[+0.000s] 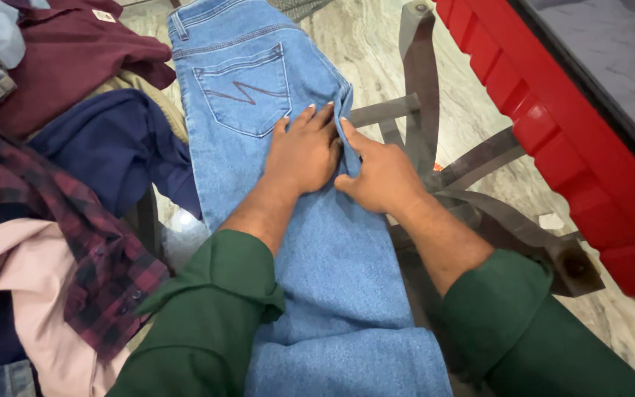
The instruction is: The person folds a pair of light blue jeans on a glass table, smoothing the fabric and rolling them into a compact bundle. The person then places the folded jeans into a red suitcase. Finally, the person picks up a denim jacket from a pile of clothes and begins to unfold it.
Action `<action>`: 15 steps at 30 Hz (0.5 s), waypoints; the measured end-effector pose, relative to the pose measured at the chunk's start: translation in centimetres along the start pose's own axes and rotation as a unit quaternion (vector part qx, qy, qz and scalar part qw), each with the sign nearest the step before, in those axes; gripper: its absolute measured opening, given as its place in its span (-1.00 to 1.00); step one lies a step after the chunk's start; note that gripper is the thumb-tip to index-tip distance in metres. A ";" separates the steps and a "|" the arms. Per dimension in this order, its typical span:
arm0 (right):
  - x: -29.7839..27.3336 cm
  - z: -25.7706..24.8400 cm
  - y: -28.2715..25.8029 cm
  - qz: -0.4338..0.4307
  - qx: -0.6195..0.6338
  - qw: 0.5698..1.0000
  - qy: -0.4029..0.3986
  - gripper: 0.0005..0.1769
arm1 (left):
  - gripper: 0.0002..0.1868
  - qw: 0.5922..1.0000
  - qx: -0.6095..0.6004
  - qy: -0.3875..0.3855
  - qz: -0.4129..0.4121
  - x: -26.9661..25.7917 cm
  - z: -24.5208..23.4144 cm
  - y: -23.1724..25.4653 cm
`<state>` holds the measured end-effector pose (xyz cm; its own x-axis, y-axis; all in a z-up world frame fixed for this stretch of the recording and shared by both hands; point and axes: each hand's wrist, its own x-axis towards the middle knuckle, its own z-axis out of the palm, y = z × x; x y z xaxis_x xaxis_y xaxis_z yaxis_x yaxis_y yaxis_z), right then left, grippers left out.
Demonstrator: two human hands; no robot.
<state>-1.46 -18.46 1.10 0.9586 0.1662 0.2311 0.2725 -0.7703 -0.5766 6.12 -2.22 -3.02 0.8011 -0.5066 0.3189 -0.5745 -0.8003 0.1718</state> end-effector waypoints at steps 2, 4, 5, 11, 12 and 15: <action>0.0 -0.1 -0.4 0.011 0.002 1.000 -0.015 0.11 | -0.51 1.000 -0.018 0.001 -0.010 0.1 0.1 -0.4; -0.3 -0.5 -0.7 0.054 -0.010 0.997 -0.045 0.09 | -0.47 0.998 -0.056 -0.001 -0.040 0.3 0.2 -0.5; -0.2 -0.6 -1.0 0.089 -0.020 0.994 -0.069 0.08 | -0.41 0.992 -0.117 0.018 -0.049 0.0 0.0 -0.6; -0.1 0.4 -0.7 0.025 -0.065 0.997 -0.041 -0.31 | -0.37 0.983 -0.136 0.114 0.043 -1.3 -2.2 0.6; -0.1 0.7 -0.6 0.022 -0.078 0.996 -0.041 -0.43 | -0.46 0.985 -0.100 0.134 0.054 -1.4 -2.3 0.8; -0.3 0.9 -0.6 -0.016 -0.101 0.993 -0.050 -0.51 | -0.52 0.988 -0.030 0.149 0.032 -1.4 -2.0 1.1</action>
<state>-1.87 -17.53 0.69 0.9560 0.2444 0.1621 0.2900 -0.8702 -0.3984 4.02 -1.75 -1.46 0.6820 -0.4320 0.5901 -0.6391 -0.7444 0.1937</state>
